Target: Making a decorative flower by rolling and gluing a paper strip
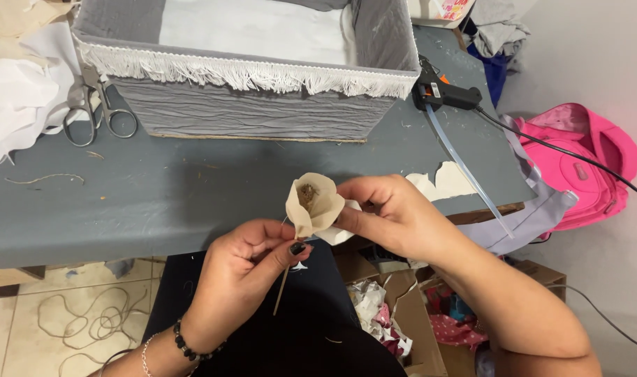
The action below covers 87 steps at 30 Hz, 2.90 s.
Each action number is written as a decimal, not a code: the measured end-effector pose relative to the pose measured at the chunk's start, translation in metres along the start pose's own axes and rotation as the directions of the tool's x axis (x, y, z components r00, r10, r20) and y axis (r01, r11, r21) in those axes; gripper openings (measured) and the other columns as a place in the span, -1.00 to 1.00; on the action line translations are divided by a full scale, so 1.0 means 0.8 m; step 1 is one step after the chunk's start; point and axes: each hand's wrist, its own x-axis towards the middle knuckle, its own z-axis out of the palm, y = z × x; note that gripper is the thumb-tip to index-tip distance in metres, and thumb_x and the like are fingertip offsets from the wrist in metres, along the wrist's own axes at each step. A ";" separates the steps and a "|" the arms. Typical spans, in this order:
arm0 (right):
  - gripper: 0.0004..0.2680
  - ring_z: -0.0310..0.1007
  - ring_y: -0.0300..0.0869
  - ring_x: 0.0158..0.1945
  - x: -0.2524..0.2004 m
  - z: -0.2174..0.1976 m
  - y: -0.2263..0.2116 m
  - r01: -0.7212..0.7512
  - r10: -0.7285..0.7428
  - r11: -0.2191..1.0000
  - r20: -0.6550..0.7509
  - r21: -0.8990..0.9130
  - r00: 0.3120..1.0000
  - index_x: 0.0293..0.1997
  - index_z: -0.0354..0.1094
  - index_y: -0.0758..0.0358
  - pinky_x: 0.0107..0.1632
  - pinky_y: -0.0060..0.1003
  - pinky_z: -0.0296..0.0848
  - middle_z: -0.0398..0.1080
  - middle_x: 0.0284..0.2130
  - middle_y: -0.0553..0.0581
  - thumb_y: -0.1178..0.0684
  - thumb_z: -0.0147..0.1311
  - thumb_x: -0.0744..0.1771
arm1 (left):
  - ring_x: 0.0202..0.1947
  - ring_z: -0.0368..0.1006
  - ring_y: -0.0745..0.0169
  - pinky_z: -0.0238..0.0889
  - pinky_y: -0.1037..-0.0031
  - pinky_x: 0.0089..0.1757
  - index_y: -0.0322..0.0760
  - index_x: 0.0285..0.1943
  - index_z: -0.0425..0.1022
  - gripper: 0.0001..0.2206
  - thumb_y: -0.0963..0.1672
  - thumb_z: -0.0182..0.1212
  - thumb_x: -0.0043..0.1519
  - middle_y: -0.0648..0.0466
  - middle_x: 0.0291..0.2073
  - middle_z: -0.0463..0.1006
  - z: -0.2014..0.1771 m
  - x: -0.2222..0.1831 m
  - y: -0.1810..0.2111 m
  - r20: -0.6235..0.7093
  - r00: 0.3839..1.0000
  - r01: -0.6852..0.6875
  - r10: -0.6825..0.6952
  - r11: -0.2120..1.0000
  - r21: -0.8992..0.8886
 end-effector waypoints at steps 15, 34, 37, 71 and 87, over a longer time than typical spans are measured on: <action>-0.79 0.34 -0.41 -0.31 0.012 -0.003 0.007 -0.086 0.073 0.986 0.095 0.142 0.993 0.00 0.52 0.30 -0.27 -0.47 0.33 0.52 -0.33 -0.06 0.02 0.00 0.40 | -0.26 0.74 0.37 0.60 0.56 -0.14 -0.34 -0.15 0.63 -0.87 -0.18 0.36 0.16 0.02 -0.31 0.82 0.004 -0.003 -0.013 0.022 0.999 -0.043 0.043 0.999 0.000; -0.75 0.49 -0.32 -0.05 0.007 -0.012 -0.015 -0.023 0.005 0.996 0.213 0.084 0.977 0.16 0.45 0.33 -0.01 -0.39 0.47 0.59 -0.09 0.03 0.09 -0.01 0.38 | -0.20 0.64 0.57 0.49 0.65 -0.05 -0.25 0.14 0.60 -0.65 -0.19 0.38 0.15 0.16 -0.27 0.80 0.001 -0.007 -0.009 -0.034 0.974 -0.214 0.224 0.959 0.188; -0.74 0.51 -0.29 -0.03 0.006 -0.013 -0.019 -0.010 -0.013 0.995 0.216 0.102 0.976 0.18 0.42 0.34 0.00 -0.37 0.49 0.57 -0.06 0.06 0.08 0.00 0.38 | -0.19 0.64 0.55 0.51 0.64 -0.04 -0.26 0.13 0.60 -0.65 -0.20 0.40 0.13 0.13 -0.25 0.80 0.001 -0.007 -0.011 -0.046 0.970 -0.227 0.237 0.960 0.163; -0.59 0.56 -0.20 0.17 -0.006 0.012 -0.055 0.131 -0.116 0.975 0.093 -0.180 0.989 0.26 0.34 0.18 0.20 -0.31 0.45 0.52 0.16 0.10 0.07 0.23 0.25 | -0.22 0.63 0.52 0.47 0.66 -0.15 -0.23 -0.09 0.71 -0.85 -0.17 0.31 0.21 0.16 -0.19 0.78 -0.008 -0.006 -0.008 0.040 0.961 -0.273 0.274 0.916 0.292; -0.87 0.63 -0.12 -0.06 0.002 -0.012 -0.025 0.249 -0.220 0.954 0.174 -0.165 0.960 -0.15 0.55 0.20 -0.05 -0.26 0.56 0.62 -0.20 0.11 0.02 0.13 0.34 | -0.27 0.57 0.52 0.48 0.62 -0.19 -0.29 -0.10 0.68 -0.86 -0.17 0.32 0.21 0.14 -0.25 0.76 -0.012 -0.012 -0.011 0.005 0.980 -0.193 0.197 0.954 0.231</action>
